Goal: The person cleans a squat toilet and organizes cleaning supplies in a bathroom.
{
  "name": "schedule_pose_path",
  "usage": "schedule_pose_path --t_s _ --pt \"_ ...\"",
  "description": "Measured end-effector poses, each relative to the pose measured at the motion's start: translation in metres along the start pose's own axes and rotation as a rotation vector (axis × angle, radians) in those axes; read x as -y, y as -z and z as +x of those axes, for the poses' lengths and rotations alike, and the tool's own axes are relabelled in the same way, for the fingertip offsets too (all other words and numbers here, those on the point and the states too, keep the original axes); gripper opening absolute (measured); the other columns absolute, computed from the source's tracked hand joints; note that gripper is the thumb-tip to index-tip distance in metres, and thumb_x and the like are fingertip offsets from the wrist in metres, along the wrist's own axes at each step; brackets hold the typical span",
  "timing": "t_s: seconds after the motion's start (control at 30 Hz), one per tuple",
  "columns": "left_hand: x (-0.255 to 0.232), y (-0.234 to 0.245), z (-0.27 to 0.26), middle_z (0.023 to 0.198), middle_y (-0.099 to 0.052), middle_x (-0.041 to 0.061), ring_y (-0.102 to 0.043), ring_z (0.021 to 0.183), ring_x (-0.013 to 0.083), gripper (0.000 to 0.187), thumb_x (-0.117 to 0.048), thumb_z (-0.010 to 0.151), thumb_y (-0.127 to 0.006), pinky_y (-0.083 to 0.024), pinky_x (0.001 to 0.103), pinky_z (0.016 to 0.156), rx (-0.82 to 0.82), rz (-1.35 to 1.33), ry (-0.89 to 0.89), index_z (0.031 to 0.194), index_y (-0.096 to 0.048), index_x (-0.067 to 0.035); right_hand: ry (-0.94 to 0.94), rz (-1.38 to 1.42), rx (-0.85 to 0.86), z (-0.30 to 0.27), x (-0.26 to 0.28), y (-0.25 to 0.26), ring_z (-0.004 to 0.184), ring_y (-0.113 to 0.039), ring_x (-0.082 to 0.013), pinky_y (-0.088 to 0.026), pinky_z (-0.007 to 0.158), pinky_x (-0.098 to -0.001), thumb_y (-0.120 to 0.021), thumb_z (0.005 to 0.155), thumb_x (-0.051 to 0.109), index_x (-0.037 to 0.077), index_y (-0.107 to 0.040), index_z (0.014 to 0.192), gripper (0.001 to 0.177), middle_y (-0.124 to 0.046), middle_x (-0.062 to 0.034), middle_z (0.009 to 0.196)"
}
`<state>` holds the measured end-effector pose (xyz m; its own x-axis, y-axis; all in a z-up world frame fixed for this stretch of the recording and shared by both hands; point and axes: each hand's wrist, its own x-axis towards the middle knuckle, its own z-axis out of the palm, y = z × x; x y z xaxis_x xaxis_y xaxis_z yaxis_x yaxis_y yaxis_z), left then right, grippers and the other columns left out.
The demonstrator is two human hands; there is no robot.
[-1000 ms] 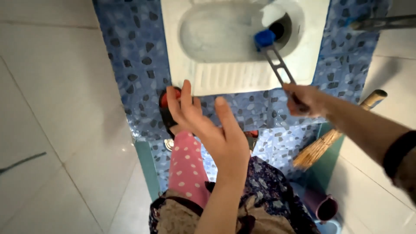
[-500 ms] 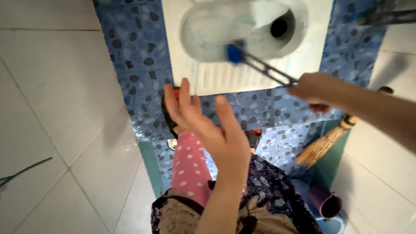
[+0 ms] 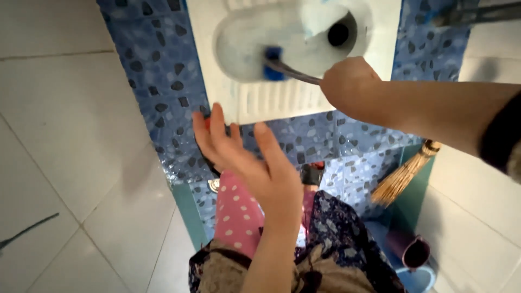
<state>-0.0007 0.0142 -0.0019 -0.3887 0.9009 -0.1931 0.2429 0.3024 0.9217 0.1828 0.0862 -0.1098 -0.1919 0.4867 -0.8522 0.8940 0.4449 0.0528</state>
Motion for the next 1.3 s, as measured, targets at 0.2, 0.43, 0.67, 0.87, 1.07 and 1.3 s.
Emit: schedule_pose_path --t_s 0.2,0.43,0.67,0.87,1.07,1.3 --pt "0.009 0.007 0.001 0.169 -0.009 0.021 -0.021 0.161 0.0345 0.046 -0.027 0.121 -0.045 -0.036 0.052 0.134 -0.046 -0.018 -0.030 0.157 -0.029 -0.003 0.115 -0.249 -0.032 0.013 -0.005 0.018 0.083 -0.078 -0.0269 -0.062 0.063 -0.0388 -0.070 0.086 0.007 0.010 -0.079 0.087 0.009 -0.079 -0.0103 0.086" --pt "0.001 0.001 0.008 0.174 -0.013 0.021 -0.029 0.163 0.0346 0.050 -0.027 0.118 -0.043 -0.038 0.051 0.130 -0.069 -0.034 0.021 0.160 -0.030 -0.004 -0.072 0.150 -0.030 0.018 -0.024 -0.084 0.084 -0.075 -0.0310 -0.059 0.066 -0.0439 -0.067 0.092 0.017 0.009 -0.076 0.100 0.014 -0.078 -0.0155 0.094" --pt "-0.004 -0.003 0.008 0.174 -0.010 0.022 -0.026 0.163 0.0356 0.051 -0.024 0.118 -0.042 -0.036 0.052 0.130 -0.034 -0.038 0.025 0.163 -0.028 -0.003 -0.658 1.462 0.195 -0.044 -0.020 -0.058 0.050 -0.058 -0.0207 -0.049 0.041 -0.0359 -0.059 0.097 0.036 0.014 -0.062 0.109 0.025 -0.064 -0.0104 0.072" --pt "0.005 -0.006 -0.003 0.169 -0.010 0.021 -0.031 0.157 0.0333 0.050 -0.027 0.120 -0.042 -0.039 0.051 0.131 -0.010 0.000 -0.039 0.163 -0.028 -0.005 -0.739 2.385 -0.192 -0.021 -0.049 -0.084 0.053 -0.054 -0.0048 -0.042 0.042 -0.0169 -0.068 0.102 0.027 0.005 -0.060 0.093 0.025 -0.060 0.0016 0.071" --pt "0.002 -0.009 -0.014 0.173 -0.010 0.022 -0.027 0.162 0.0376 0.053 -0.029 0.118 -0.043 -0.036 0.054 0.130 0.020 -0.011 0.001 0.162 -0.028 -0.003 -0.576 2.486 -0.188 0.000 -0.030 -0.049 0.050 -0.048 -0.0066 -0.037 0.039 -0.0171 -0.068 0.100 0.024 0.003 -0.057 0.085 0.028 -0.055 0.0000 0.065" --pt "0.004 -0.006 -0.016 0.174 -0.009 0.022 -0.023 0.164 0.0372 0.055 -0.029 0.119 -0.043 -0.031 0.055 0.134 -0.001 -0.012 -0.003 0.163 -0.026 -0.001 -0.646 2.294 -0.337 0.012 -0.051 -0.108 0.050 -0.052 -0.0113 -0.045 0.044 -0.0253 -0.064 0.101 0.027 0.002 -0.061 0.086 0.030 -0.058 -0.0040 0.066"
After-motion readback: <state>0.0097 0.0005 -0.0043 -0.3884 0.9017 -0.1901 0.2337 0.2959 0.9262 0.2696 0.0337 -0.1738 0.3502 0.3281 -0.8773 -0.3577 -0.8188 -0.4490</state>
